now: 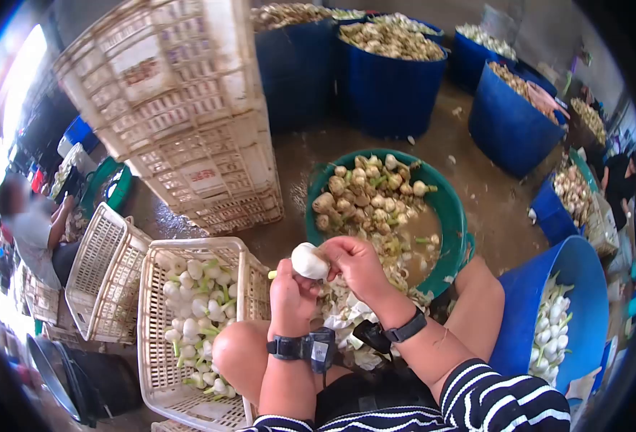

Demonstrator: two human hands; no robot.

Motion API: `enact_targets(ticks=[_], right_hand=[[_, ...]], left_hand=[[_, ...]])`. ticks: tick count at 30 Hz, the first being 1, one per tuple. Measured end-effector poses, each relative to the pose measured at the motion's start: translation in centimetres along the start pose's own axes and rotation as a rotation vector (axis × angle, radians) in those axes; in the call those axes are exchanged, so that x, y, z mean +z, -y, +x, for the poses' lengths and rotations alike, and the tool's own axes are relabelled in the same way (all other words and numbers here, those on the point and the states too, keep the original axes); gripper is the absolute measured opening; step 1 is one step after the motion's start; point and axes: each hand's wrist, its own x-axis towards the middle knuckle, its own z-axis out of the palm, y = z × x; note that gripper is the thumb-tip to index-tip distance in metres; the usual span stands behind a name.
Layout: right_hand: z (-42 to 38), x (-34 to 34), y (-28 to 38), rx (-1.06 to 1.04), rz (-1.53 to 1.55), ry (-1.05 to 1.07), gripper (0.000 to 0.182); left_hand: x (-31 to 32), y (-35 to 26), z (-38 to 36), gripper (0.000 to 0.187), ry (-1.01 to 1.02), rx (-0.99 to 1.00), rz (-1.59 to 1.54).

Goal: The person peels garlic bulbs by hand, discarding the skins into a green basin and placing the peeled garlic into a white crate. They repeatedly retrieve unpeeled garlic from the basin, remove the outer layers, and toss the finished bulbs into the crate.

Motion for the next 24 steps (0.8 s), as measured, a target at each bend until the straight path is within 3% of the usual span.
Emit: enact_targets(ticks=[2,3,5,6,7,9,11,13,14,16,17,18,19,20,23,24], right_hand=[[0.3,-3.2,-0.7,0.135,0.353,-0.13,0.008],[0.4,-4.1,-1.2,0.133,0.37,-0.148,0.008],[0.2,-6.2,-2.1,0.128,0.17,-0.247,0.014],[0.4,-7.9,-3.9,0.136,0.074,-0.291,0.02],[0.6,-10.7,-6.0,0.13,0.086,-0.342,0.02],[1.2,-17.1,-10.5,0.209,0.262,-0.706,0.039],[4.0,-24.7,-12.5,0.479,0.158,-1.011,0.044],[7.7,-33.1,-19.4,0.232,0.434,-1.225,0.04],[8.9,-34.4,-19.0,0.222,0.455,-1.232,0.04],[10.5,-36.7,-18.0,0.544,0.465,-1.388,0.033],[11.1,-37.4,-17.8,0.541,0.482,-1.392,0.033],[11.2,-37.7,-17.9,0.445,0.711,-1.374,0.029],[11.0,-37.4,-18.0,0.349,0.932,-1.345,0.027],[10.2,-36.2,-17.6,0.364,0.935,-1.349,0.027],[5.8,-28.5,-15.3,0.504,0.487,-0.795,0.031],[4.5,-24.3,-15.0,0.357,0.156,-0.706,0.029]], left_hand=[[0.5,1.1,0.7,0.024,-0.016,0.011,-0.071],[0.3,1.4,1.3,0.02,-0.051,0.009,-0.14],[0.8,1.2,1.6,0.01,-0.195,0.316,-0.309],[-2.0,0.0,2.6,0.014,-0.267,0.447,-0.374],[-4.6,-1.7,2.3,0.027,-0.102,0.535,-0.599],[-5.3,-3.3,1.7,0.034,-0.079,0.82,-0.61],[-0.9,-3.4,1.1,0.036,-0.449,0.676,-0.505],[-2.2,-1.2,2.9,0.03,-0.298,0.547,-0.245],[-1.4,0.2,3.6,0.027,-0.303,0.499,-0.168],[-0.6,3.1,5.1,0.023,-0.277,0.345,-0.045],[-0.5,4.0,5.7,0.022,-0.252,0.243,0.002],[-0.6,4.9,6.2,0.021,-0.217,0.206,0.07],[-0.3,5.6,6.7,0.021,-0.226,0.206,0.082],[0.3,6.2,7.2,0.027,-0.254,0.253,0.258],[3.0,8.6,8.0,0.049,-0.291,0.216,0.65],[2.5,9.3,8.3,0.053,-0.204,0.162,0.693]])
